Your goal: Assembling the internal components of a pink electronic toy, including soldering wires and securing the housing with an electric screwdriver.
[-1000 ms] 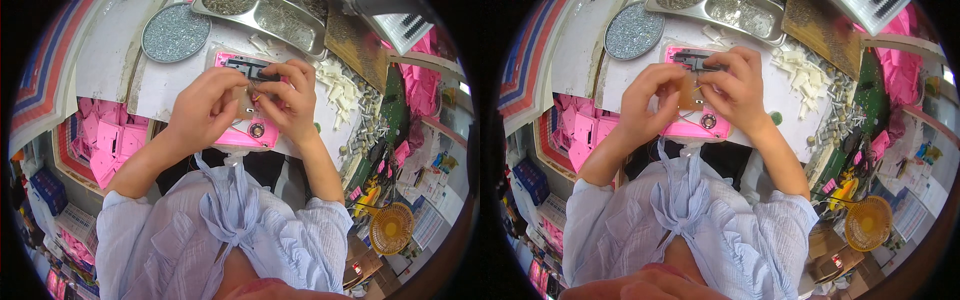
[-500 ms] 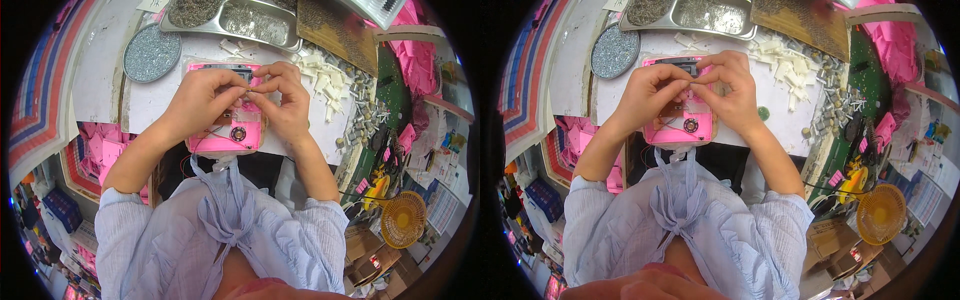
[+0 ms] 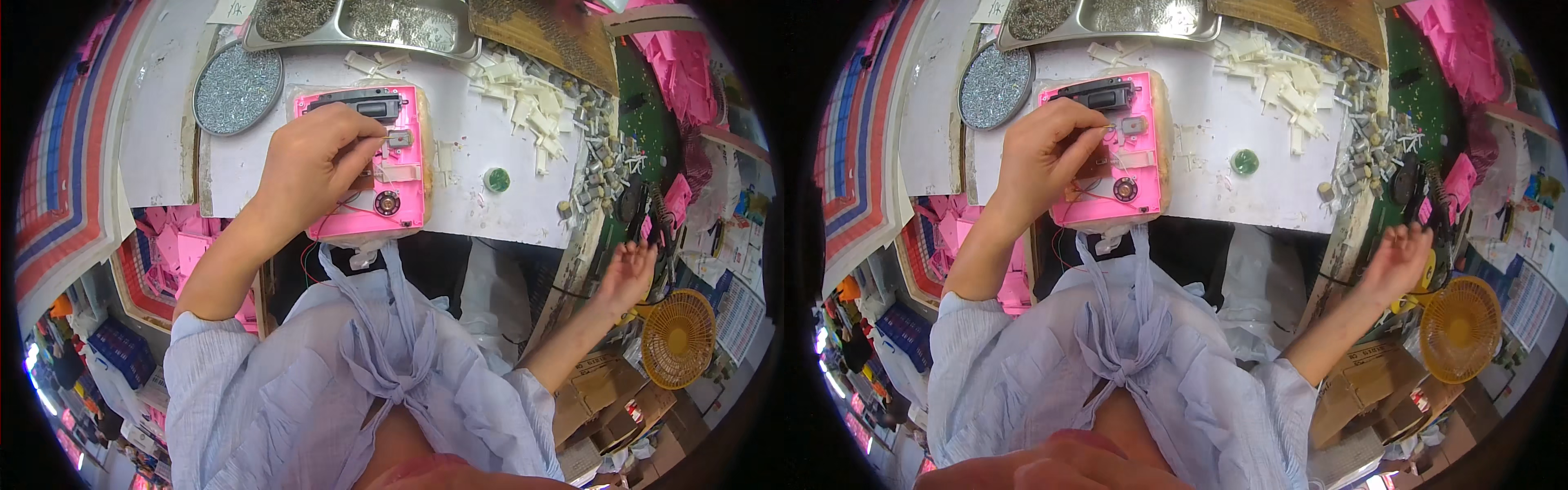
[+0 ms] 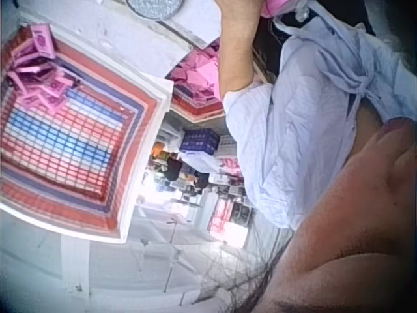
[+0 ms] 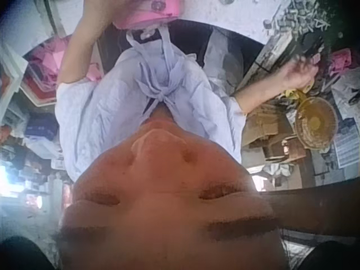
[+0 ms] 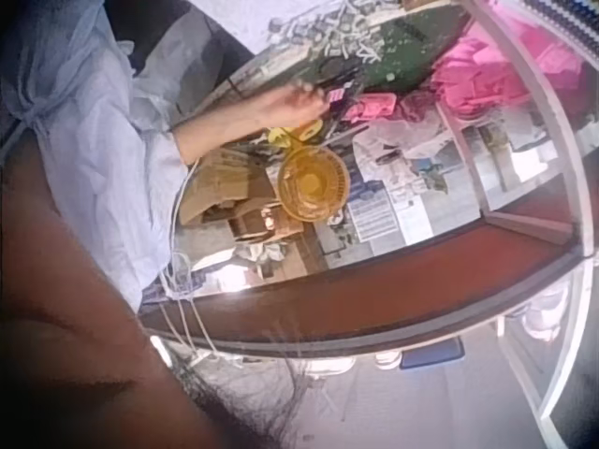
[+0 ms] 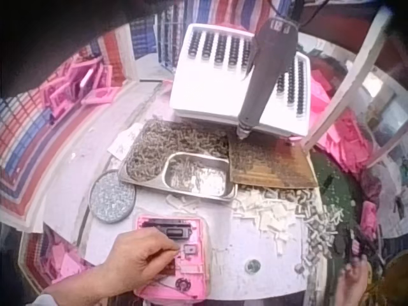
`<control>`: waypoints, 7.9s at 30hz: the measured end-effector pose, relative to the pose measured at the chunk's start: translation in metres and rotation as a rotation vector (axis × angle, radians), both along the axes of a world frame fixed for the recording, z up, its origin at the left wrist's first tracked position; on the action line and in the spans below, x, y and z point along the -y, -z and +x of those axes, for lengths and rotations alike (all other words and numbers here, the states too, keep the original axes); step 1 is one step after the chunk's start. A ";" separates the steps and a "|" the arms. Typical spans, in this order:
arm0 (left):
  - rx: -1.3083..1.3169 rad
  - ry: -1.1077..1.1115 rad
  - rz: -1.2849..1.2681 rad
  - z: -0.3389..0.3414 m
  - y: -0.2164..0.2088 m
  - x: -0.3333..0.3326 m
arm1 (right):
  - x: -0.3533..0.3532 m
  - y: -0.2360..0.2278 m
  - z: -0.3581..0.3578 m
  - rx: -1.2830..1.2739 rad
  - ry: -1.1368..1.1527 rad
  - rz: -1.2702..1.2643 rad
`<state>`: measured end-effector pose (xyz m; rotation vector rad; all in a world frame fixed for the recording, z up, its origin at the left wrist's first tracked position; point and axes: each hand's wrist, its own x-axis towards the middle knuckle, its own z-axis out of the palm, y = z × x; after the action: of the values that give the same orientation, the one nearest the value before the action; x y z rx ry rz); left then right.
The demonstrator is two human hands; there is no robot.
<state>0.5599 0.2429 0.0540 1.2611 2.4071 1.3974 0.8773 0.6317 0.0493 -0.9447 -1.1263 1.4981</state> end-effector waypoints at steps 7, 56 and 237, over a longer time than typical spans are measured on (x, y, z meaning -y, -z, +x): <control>0.073 0.025 -0.003 0.009 0.000 -0.012 | -0.088 0.009 0.030 0.115 0.182 0.153; -0.385 -0.059 -0.319 0.018 0.012 -0.028 | 0.172 0.019 -0.145 0.169 -0.936 0.701; 0.004 -0.157 -0.043 -0.011 0.020 0.017 | 0.190 0.006 -0.218 0.027 -0.771 0.757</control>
<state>0.5491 0.2256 0.0338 1.0794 2.5689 1.3749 0.6593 0.4420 0.0429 0.0196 -2.0139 1.4116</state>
